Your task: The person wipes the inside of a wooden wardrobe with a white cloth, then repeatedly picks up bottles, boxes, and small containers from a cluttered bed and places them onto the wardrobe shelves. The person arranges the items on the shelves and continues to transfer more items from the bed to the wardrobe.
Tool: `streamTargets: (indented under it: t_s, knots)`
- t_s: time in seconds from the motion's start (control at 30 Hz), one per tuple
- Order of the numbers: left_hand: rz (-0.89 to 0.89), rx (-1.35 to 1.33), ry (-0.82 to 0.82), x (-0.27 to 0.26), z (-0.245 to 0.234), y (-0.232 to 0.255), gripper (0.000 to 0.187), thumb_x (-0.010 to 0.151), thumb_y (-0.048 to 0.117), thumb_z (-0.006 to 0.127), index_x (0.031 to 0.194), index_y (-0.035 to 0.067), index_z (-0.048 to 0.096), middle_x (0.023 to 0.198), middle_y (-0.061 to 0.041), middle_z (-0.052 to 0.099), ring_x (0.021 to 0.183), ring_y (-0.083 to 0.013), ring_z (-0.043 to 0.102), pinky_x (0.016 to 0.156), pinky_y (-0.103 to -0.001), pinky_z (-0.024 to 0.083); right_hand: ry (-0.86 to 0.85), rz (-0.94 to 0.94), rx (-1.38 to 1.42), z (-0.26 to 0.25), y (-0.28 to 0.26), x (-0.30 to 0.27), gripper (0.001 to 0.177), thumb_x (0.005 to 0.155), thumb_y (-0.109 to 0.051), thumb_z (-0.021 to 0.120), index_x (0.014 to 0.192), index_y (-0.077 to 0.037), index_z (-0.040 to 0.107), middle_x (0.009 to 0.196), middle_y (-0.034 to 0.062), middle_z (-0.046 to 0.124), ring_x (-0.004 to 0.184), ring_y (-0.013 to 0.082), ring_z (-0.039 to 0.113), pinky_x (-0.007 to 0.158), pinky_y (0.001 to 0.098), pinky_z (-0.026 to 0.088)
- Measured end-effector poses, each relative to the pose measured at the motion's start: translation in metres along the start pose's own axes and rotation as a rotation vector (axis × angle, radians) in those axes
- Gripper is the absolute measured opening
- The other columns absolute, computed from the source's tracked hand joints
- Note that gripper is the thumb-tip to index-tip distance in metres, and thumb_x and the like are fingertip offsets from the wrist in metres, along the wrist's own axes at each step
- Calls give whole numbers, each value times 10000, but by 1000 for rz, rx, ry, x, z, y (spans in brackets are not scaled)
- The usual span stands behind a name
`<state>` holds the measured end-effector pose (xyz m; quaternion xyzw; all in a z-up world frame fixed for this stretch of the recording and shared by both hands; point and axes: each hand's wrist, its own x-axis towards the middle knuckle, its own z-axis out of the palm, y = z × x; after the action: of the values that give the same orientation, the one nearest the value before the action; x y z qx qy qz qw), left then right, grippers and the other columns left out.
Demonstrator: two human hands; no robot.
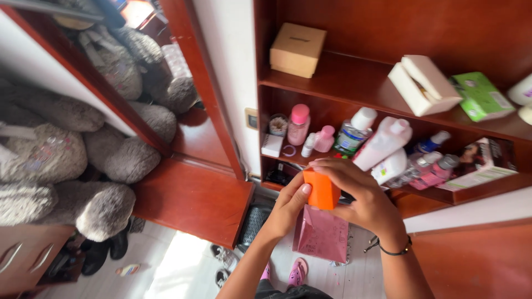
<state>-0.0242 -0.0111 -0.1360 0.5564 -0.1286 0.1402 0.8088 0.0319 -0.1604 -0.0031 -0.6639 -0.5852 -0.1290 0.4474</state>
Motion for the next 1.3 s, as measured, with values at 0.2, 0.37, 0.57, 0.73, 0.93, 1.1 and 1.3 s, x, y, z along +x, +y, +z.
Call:
streamTargets:
  t_s: [0.2, 0.37, 0.57, 0.73, 0.93, 1.1, 1.3]
  knots:
    - [-115, 58, 183, -33, -6, 23, 568, 1132, 392, 276, 1506, 48, 528, 1356, -164, 646, 1211, -225, 582, 1073, -502, 482, -13, -68, -218, 60, 27, -2, 529, 744, -81, 887, 1230, 1, 693, 1126, 137, 701, 1025, 321, 714, 889, 457, 597]
    - [-333, 171, 593, -103, -43, -42, 600, 899, 241, 795, 1433, 52, 595, 1036, -155, 744, 884, -189, 687, 849, -395, 591, -386, 216, 156, 119, 79, -65, 906, 629, -199, 925, 1442, -24, 563, 1326, 159, 600, 1240, 359, 588, 1045, 488, 472]
    - [-623, 210, 740, -222, -53, -140, 608, 893, 268, 796, 1435, 83, 594, 1029, -199, 746, 879, -274, 745, 853, -403, 598, -766, 815, 658, 201, 120, -180, 497, 873, -176, 808, 1320, 3, 684, 1234, 208, 746, 1092, 267, 689, 890, 382, 585]
    - [-754, 522, 949, -305, -45, -219, 633, 952, 353, 622, 1509, 105, 450, 1422, -64, 630, 999, -179, 721, 876, -325, 570, -734, 1471, 747, 303, 191, -327, 397, 791, -131, 836, 1140, 15, 716, 999, 133, 760, 837, 213, 737, 633, 311, 639]
    - [-944, 160, 1165, -426, -47, -357, 508, 889, 323, 703, 1355, 121, 685, 1455, -6, 688, 1315, -99, 653, 1139, -266, 449, -397, 1732, 121, 461, 319, -494, 410, 785, -350, 810, 1064, -79, 680, 671, 99, 693, 470, 162, 633, 419, 285, 511]
    - [-1184, 89, 1433, -550, -46, -510, 413, 831, 239, 755, 1236, 163, 778, 1033, -34, 892, 829, -169, 833, 814, -243, 623, -488, 1758, -99, 561, 390, -524, 353, 840, -443, 770, 881, -94, 734, 696, 53, 766, 576, 133, 747, 495, 255, 538]
    - [-1006, 115, 1634, -591, -54, -603, 335, 790, 160, 727, 1107, 80, 802, 907, -127, 862, 639, -224, 754, 659, -262, 581, -494, 1745, -94, 636, 447, -576, 400, 732, -494, 854, 714, -113, 732, 620, 67, 739, 561, 157, 745, 584, 287, 562]
